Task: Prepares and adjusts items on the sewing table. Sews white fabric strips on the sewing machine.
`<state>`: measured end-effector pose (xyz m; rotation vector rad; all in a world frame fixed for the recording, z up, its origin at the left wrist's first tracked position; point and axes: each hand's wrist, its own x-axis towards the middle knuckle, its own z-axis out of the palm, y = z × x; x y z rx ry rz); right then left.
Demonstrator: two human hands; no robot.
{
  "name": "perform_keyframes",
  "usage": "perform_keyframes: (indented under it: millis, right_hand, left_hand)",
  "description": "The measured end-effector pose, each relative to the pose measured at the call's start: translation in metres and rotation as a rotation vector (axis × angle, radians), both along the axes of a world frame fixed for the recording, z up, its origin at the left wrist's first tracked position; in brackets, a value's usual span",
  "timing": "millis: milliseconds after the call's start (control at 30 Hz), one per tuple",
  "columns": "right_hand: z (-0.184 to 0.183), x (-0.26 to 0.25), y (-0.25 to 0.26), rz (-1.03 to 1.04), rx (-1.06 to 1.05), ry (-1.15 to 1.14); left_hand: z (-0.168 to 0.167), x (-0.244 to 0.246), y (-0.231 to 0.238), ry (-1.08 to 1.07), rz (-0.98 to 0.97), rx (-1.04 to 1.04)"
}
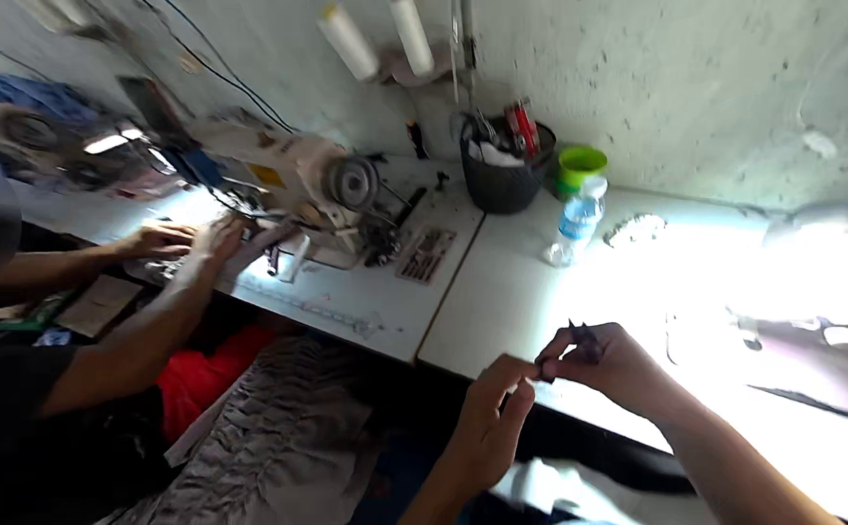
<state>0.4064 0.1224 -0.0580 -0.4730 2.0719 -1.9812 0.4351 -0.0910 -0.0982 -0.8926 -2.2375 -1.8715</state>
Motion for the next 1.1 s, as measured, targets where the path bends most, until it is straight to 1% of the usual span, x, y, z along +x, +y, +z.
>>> perform_keyframes:
  millis: [67, 133, 233, 333, 400, 467, 600, 700, 800, 900, 967, 1033, 1100]
  right_hand:
    - [0.002, 0.014, 0.009, -0.087, -0.011, -0.050]
    - [0.003, 0.021, 0.019, -0.125, 0.006, -0.074]
    - [0.000, 0.027, 0.029, -0.077, -0.050, -0.147]
    - [0.001, 0.029, 0.033, -0.023, -0.084, -0.196]
    - [0.004, 0.029, 0.037, -0.007, -0.085, -0.210]
    - [0.010, 0.027, 0.042, -0.022, -0.010, -0.175]
    - [0.024, 0.037, 0.049, -0.055, 0.202, -0.038]
    - [0.030, 0.050, 0.045, -0.101, 0.278, 0.034]
    - [0.030, 0.064, 0.039, -0.188, 0.344, 0.164]
    - [0.023, 0.076, 0.034, -0.273, 0.461, 0.405]
    - [0.017, 0.084, 0.029, -0.335, 0.594, 0.599]
    - [0.009, 0.092, 0.022, -0.372, 0.744, 0.780]
    - [-0.001, 0.098, 0.017, -0.384, 0.849, 0.922]
  left_hand:
    - [0.001, 0.000, 0.008, 0.016, -0.052, -0.009]
    - [0.002, 0.000, 0.014, 0.010, -0.112, 0.029]
    - [-0.001, 0.004, 0.021, -0.069, -0.225, 0.155]
    - [-0.004, 0.010, 0.027, -0.159, -0.284, 0.283]
    - [-0.004, 0.014, 0.028, -0.161, -0.291, 0.281]
    - [-0.002, 0.017, 0.026, -0.174, -0.262, 0.195]
    - [0.005, 0.021, 0.020, -0.239, -0.217, 0.033]
    - [0.010, 0.022, 0.022, -0.226, -0.168, -0.035]
    - [0.013, 0.023, 0.028, -0.209, -0.119, -0.069]
    - [0.016, 0.025, 0.032, -0.197, -0.106, -0.054]
    - [0.017, 0.026, 0.035, -0.203, -0.106, -0.048]
    - [0.020, 0.027, 0.038, -0.245, -0.115, -0.014]
    - [0.019, 0.028, 0.041, -0.319, -0.117, 0.071]
